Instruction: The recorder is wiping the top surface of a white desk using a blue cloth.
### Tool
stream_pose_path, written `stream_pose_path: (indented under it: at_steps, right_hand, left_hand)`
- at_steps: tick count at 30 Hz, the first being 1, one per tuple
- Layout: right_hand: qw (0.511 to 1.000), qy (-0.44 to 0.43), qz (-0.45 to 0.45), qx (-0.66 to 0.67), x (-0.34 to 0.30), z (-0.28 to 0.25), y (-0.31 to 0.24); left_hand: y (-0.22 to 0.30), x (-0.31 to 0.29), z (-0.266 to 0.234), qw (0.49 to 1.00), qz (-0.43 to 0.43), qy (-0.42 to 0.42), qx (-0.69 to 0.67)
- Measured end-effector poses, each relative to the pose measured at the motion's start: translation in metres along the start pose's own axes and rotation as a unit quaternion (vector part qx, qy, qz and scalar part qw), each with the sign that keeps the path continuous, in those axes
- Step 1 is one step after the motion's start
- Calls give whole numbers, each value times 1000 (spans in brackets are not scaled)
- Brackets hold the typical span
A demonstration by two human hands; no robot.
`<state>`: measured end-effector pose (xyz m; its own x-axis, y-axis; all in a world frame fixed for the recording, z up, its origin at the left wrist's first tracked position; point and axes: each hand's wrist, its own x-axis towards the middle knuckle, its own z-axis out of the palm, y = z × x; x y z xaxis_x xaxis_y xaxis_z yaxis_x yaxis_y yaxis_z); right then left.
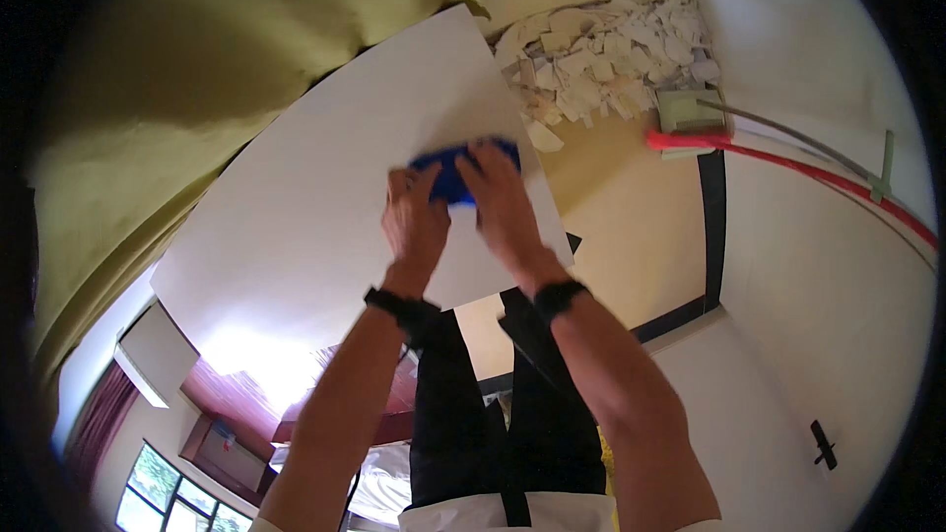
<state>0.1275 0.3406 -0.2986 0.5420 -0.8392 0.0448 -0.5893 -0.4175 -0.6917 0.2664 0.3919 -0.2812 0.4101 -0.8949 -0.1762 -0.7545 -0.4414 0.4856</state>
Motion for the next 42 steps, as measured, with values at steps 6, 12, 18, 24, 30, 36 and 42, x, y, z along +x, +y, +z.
stream_pose_path:
  at_steps: [6, 12, 18, 24, 30, 36, 42]
  right_hand:
    - [993, -104, -50, 32, -27, 6, -4]
    - [999, -18, -26, 28, 44, 14, -30]
    - [992, -109, -66, 14, -45, 11, -26]
    - [992, -44, -64, -100, 57, 28, -43]
    - [992, -118, 33, -25, -17, 50, -67]
    - [989, -140, -15, -36, 19, 62, -69]
    - [994, -99, 0, -34, 30, 82, -90]
  left_hand:
    - [-34, -32, -10, 999, -36, -36, -19]
    - [-37, 9, -25, 997, -69, 39, -7]
    - [-50, -61, -21, 997, -74, -35, 1]
    - [-64, 16, -49, 996, -53, 14, 68]
    - [-88, -48, -39, 998, -13, -2, 66]
    - [-102, -23, -57, 997, -67, -8, 44]
    - [-119, -21, -63, 996, -49, 69, 31]
